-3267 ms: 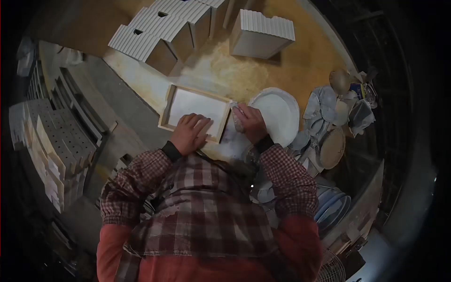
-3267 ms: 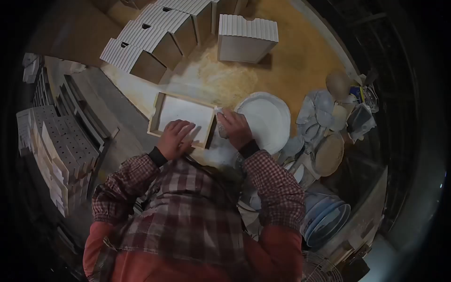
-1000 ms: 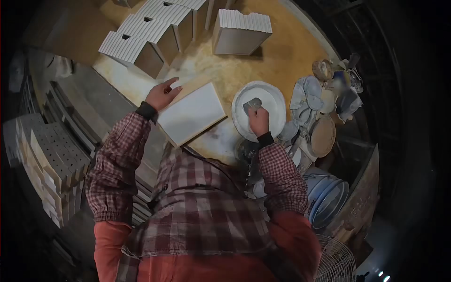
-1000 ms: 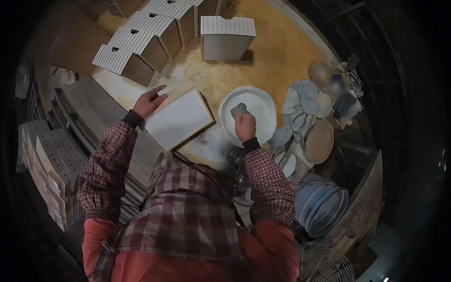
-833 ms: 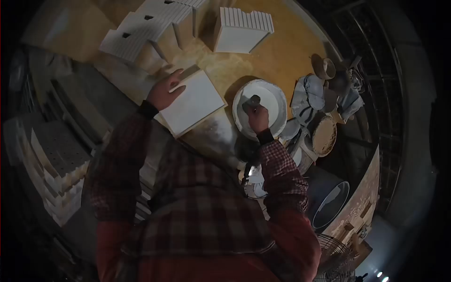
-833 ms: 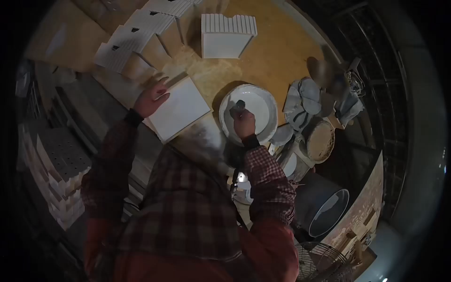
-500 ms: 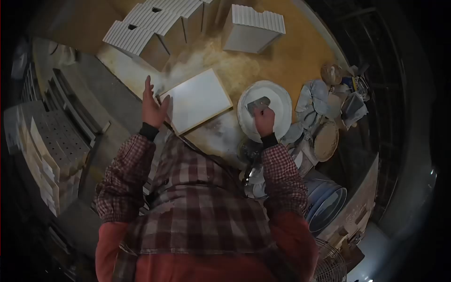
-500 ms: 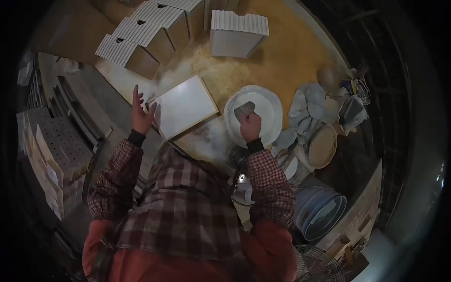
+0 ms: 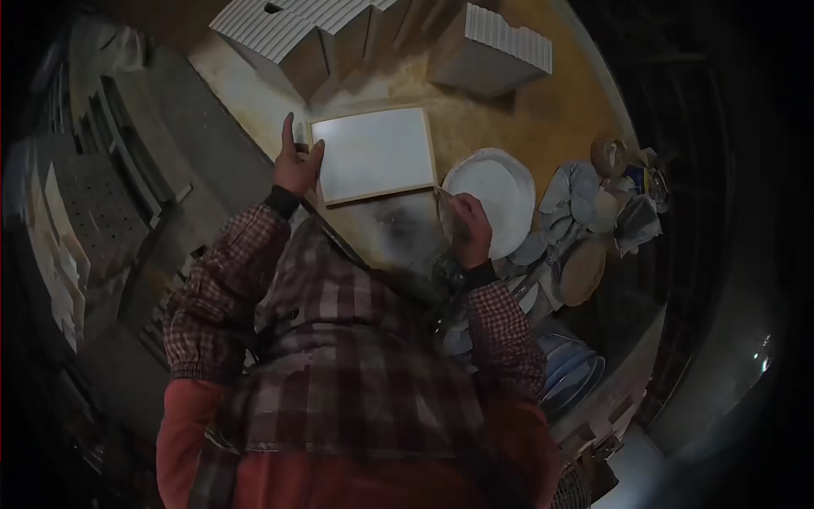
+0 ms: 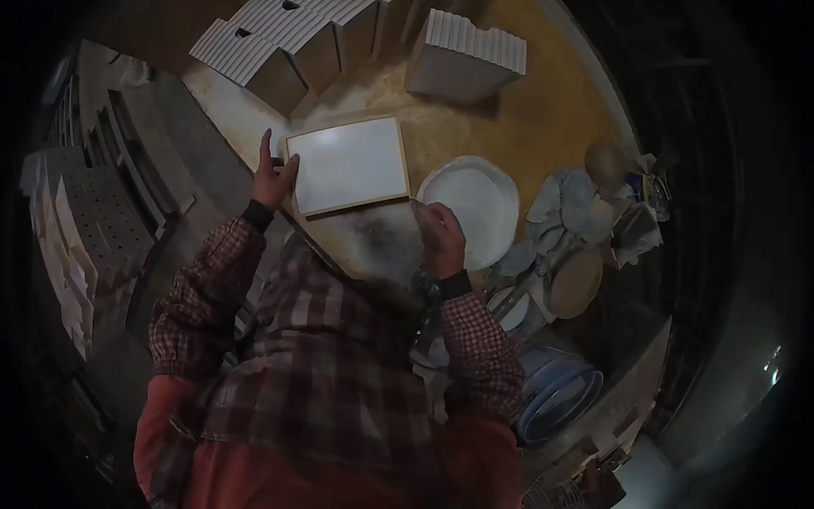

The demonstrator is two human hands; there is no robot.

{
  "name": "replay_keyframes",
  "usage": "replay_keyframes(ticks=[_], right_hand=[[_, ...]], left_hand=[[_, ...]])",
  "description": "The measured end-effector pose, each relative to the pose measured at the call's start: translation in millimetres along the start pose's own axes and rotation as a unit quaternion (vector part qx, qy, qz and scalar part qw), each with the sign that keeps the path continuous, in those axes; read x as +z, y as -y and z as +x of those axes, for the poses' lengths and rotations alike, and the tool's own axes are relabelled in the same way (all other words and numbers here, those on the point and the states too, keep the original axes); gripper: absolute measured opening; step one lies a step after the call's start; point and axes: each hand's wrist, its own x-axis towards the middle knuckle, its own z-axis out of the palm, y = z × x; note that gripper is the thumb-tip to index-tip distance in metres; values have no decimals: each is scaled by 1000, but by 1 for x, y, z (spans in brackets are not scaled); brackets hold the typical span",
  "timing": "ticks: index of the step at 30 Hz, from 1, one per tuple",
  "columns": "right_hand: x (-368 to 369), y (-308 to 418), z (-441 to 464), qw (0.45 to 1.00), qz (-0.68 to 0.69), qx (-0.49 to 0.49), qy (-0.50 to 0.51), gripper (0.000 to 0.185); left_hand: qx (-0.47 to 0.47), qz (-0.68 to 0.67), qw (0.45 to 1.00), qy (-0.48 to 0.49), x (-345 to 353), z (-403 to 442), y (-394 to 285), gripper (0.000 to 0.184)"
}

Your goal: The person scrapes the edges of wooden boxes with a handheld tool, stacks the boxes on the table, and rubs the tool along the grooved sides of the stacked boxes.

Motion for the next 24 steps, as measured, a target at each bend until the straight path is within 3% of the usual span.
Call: replay_keyframes(ticks=[2,3,5,6,7,8,9,10,13,14,16,17,19,21,22,23,24], right_hand=[[4,-10,-4,999,-32,-4,11,42],[3,-7,-2,999,-47,-10,25,43],[6,-7,-1,998,-61,6,33,44],[9,-7,1,996,-76,23,51,45],[9,-5,2,991,-129,-32,32,49],[9,-4,2,985,-158,-30,56,49],[9,-2,4,979,-186,-28,80,49],[9,-7,2,973,-203,-100,31,47],[-7,-13,-3,973,-193,-97,82,45],[-8,-10,-3,985,-142,-60,72,47],[-7,-4,8,994,-94,-49,19,48],[-8,0,12,996,-70,-42,23,48],[-6,-3,22,990,-107,-64,63,49],[-9,0,24,987,-114,-59,93,49],[-11,2,25,985,-121,-59,107,48],[-14,6,24,983,-124,-52,124,44],[-15,1,22,980,-125,-71,139,43]], left_hand=[[65,-153,986,4,4,0,4,80],[-6,-25,1000,9,0,1,12,80],[42,-180,983,9,7,4,23,81],[6,-24,1000,-9,1,3,22,80],[-10,-56,998,-9,-2,-1,13,79],[49,-125,991,-18,5,7,34,79],[14,-43,999,-21,-2,2,19,79],[8,-48,999,-9,-6,2,17,79],[20,-36,999,-9,2,2,19,79],[48,-89,995,-17,6,5,24,78],[23,-16,999,-15,0,2,18,77],[35,-74,997,-17,4,4,23,77],[5,-21,1000,-9,-1,2,15,76],[60,-126,990,12,1,6,23,77],[-24,-43,999,18,-5,-2,8,77],[-21,-92,995,16,0,1,17,77],[99,-88,991,-32,1,3,14,78]])
